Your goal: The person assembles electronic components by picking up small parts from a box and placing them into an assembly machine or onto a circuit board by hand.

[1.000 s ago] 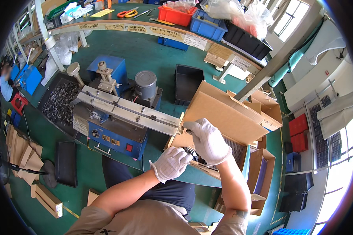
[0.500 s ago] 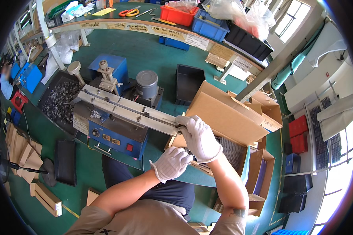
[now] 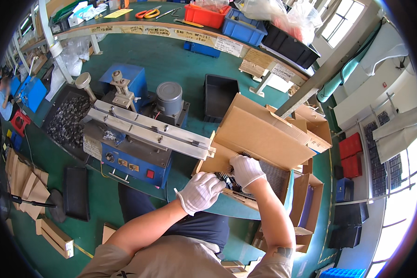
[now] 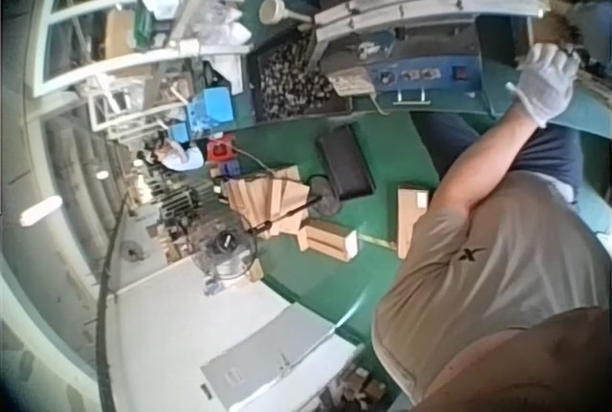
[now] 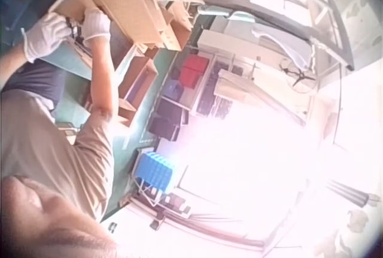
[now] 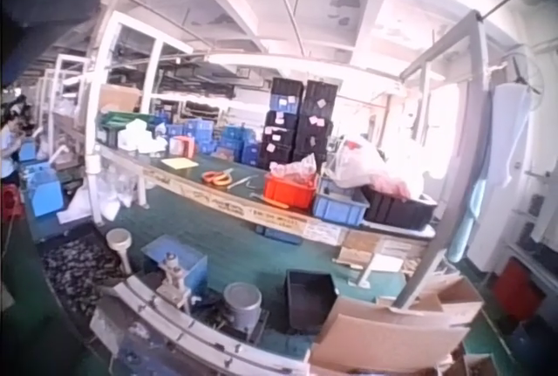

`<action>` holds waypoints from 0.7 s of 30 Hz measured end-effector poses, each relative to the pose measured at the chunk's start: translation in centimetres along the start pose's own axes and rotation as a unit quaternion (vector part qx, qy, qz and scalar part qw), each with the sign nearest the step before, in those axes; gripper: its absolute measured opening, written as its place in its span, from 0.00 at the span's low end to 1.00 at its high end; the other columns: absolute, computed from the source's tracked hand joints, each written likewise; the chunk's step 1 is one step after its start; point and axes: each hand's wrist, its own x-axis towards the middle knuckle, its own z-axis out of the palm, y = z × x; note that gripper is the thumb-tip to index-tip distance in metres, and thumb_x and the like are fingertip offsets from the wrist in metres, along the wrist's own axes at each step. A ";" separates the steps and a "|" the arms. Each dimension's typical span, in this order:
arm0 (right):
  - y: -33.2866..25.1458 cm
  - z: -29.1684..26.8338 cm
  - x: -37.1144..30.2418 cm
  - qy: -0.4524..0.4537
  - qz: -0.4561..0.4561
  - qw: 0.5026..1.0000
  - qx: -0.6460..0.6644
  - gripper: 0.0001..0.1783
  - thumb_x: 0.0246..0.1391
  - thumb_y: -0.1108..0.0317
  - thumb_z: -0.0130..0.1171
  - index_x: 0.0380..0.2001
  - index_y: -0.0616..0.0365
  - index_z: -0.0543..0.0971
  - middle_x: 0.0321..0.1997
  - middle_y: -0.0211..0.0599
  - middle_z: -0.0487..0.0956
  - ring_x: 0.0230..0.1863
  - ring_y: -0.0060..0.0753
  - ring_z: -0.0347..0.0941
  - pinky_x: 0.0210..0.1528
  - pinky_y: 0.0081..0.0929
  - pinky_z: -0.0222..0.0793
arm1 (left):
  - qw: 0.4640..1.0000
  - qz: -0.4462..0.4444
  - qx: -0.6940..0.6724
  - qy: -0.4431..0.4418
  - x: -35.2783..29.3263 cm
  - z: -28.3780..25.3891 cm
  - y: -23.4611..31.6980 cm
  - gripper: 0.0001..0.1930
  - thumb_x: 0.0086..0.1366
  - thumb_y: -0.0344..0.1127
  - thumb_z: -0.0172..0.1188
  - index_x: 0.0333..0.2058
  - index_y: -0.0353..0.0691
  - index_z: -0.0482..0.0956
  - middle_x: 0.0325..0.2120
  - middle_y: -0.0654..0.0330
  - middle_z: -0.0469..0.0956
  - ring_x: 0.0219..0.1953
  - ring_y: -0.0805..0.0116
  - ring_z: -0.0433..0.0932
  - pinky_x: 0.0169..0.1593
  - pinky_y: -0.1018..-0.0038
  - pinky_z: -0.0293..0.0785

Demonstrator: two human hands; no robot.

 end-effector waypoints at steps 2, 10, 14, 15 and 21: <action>-0.1 0.0 0.1 -0.021 0.020 1.000 -0.010 0.09 0.57 0.68 0.64 0.35 0.63 0.84 0.40 0.55 0.87 0.45 0.58 0.86 0.47 0.47 0.83 | 1.000 0.002 -0.001 0.002 0.1 0.0 0.1 0.15 0.62 0.37 0.67 0.47 0.46 0.80 0.38 0.62 0.79 0.48 0.59 0.78 0.54 0.57 0.72; 0.2 -1.2 -0.2 0.112 0.078 0.950 0.281 0.11 0.58 0.68 0.68 0.36 0.67 0.82 0.34 0.56 0.88 0.34 0.51 0.88 0.41 0.39 0.84 | 1.000 -0.005 0.005 -0.006 -0.1 0.1 0.1 0.14 0.62 0.37 0.67 0.46 0.47 0.79 0.37 0.62 0.78 0.49 0.60 0.79 0.53 0.58 0.72; -0.9 -2.9 -0.8 0.108 0.083 0.892 0.431 0.07 0.60 0.73 0.69 0.38 0.65 0.81 0.35 0.43 0.87 0.28 0.29 0.84 0.33 0.27 0.79 | 1.000 -0.011 0.001 -0.007 -0.2 -0.2 -0.1 0.14 0.62 0.38 0.67 0.46 0.47 0.79 0.37 0.62 0.78 0.48 0.60 0.78 0.54 0.59 0.71; -1.1 -3.0 -0.9 0.120 0.066 0.891 0.434 0.06 0.61 0.74 0.69 0.38 0.65 0.82 0.35 0.40 0.87 0.27 0.25 0.82 0.32 0.24 0.78 | 1.000 -0.008 0.004 -0.006 -0.2 -0.3 0.0 0.14 0.62 0.38 0.67 0.47 0.47 0.78 0.37 0.63 0.77 0.48 0.60 0.78 0.54 0.60 0.71; -2.0 -3.7 -1.4 0.207 -0.005 0.811 0.547 0.04 0.63 0.77 0.66 0.40 0.65 0.87 0.32 0.32 0.84 0.25 0.19 0.77 0.29 0.19 0.75 | 1.000 0.004 0.023 0.008 0.1 -0.3 0.0 0.15 0.63 0.38 0.66 0.47 0.47 0.77 0.37 0.62 0.75 0.47 0.61 0.77 0.52 0.60 0.71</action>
